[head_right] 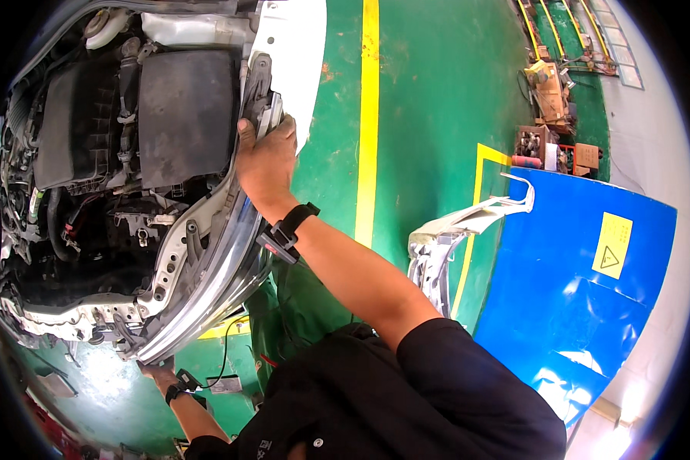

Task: The person handles a car headlight assembly, connects the internal wiring, and positions the assembly into the front chassis of a vehicle.

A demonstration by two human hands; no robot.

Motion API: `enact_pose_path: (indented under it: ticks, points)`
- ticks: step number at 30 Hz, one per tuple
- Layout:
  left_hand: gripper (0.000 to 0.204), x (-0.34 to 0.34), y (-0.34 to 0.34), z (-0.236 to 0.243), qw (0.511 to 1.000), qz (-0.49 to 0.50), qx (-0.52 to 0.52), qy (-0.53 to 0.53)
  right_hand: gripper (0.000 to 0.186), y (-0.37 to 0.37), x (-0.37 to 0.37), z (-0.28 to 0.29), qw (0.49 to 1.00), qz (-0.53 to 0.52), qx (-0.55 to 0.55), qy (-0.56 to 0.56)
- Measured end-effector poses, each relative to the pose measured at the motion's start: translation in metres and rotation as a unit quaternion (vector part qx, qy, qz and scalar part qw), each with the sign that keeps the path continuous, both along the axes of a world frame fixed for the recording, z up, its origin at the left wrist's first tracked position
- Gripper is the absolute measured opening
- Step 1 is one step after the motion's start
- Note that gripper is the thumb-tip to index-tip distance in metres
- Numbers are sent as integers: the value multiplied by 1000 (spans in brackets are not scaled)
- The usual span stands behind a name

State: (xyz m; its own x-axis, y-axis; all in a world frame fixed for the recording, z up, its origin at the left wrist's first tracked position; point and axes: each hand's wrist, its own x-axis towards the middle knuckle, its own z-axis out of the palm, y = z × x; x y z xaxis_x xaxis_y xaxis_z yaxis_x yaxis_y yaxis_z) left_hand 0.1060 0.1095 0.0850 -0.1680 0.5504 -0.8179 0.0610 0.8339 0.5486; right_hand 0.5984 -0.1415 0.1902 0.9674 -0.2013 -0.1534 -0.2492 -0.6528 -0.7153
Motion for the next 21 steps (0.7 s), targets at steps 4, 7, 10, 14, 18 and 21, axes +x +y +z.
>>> enact_pose_path:
  ticks: [4,7,10,14,18,21]
  points:
    - [69,-5,1,-5,1000,12,-25,-1,70,-1,0,-5,999,-7,-28,-39]
    - [70,-14,8,-9,998,39,-52,8,66,5,0,4,999,-3,15,-34]
    - [67,-8,17,-3,993,84,-83,15,63,6,0,-5,997,1,-23,-68]
    - [80,-25,29,-15,987,-46,-67,138,71,2,3,-5,997,-2,-68,-41]
    - [61,-12,41,-15,765,-393,212,463,75,-1,5,0,993,-7,-109,-43]
    - [62,61,28,45,722,-443,345,405,76,-1,5,-6,993,7,-112,-45]
